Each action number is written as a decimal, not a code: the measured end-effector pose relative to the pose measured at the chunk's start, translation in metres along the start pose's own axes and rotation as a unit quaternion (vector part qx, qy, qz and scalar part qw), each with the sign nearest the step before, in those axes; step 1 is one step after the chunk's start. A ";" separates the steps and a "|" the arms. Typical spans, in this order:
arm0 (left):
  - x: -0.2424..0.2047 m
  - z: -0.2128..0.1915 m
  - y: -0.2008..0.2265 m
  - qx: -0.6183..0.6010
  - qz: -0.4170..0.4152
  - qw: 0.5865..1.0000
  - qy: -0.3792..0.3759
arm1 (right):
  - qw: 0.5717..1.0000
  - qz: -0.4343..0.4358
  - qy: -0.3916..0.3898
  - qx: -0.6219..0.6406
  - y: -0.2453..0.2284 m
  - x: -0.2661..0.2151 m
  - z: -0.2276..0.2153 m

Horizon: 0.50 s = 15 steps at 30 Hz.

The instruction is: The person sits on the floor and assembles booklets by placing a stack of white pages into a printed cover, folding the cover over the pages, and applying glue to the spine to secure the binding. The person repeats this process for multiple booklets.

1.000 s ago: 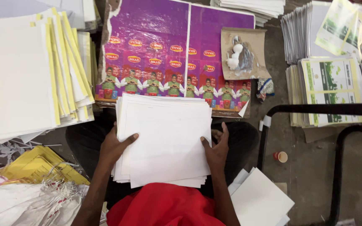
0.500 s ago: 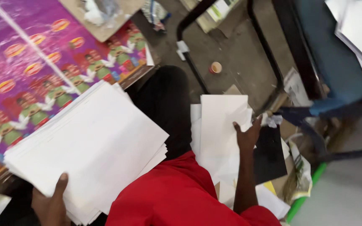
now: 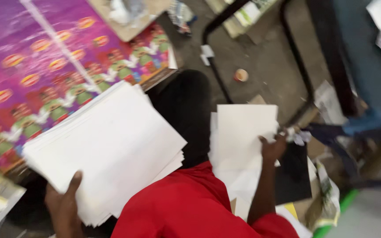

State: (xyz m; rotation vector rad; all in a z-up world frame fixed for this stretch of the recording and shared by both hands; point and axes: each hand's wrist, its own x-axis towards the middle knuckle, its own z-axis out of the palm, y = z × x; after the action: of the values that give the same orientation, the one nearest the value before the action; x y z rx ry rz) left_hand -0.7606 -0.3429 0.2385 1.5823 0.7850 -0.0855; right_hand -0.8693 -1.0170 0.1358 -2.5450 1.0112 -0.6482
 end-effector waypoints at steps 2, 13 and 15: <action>0.001 -0.001 0.000 -0.002 -0.009 1.000 0.012 | 0.994 -0.082 0.019 -0.064 -0.024 0.014 -0.022; -0.002 -0.009 0.022 0.053 -0.037 0.998 0.022 | 0.932 -0.345 -0.009 -0.110 -0.301 0.045 -0.162; -0.001 -0.009 0.024 0.029 -0.039 0.999 0.023 | 0.902 -0.410 -0.003 -0.136 -0.327 0.045 -0.177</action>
State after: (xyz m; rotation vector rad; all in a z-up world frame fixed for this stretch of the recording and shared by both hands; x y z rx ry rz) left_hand -0.7523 -0.3341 0.2610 1.6126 0.8861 -0.1294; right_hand -0.7496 -0.8443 0.4462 -3.1922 -0.0531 -0.7240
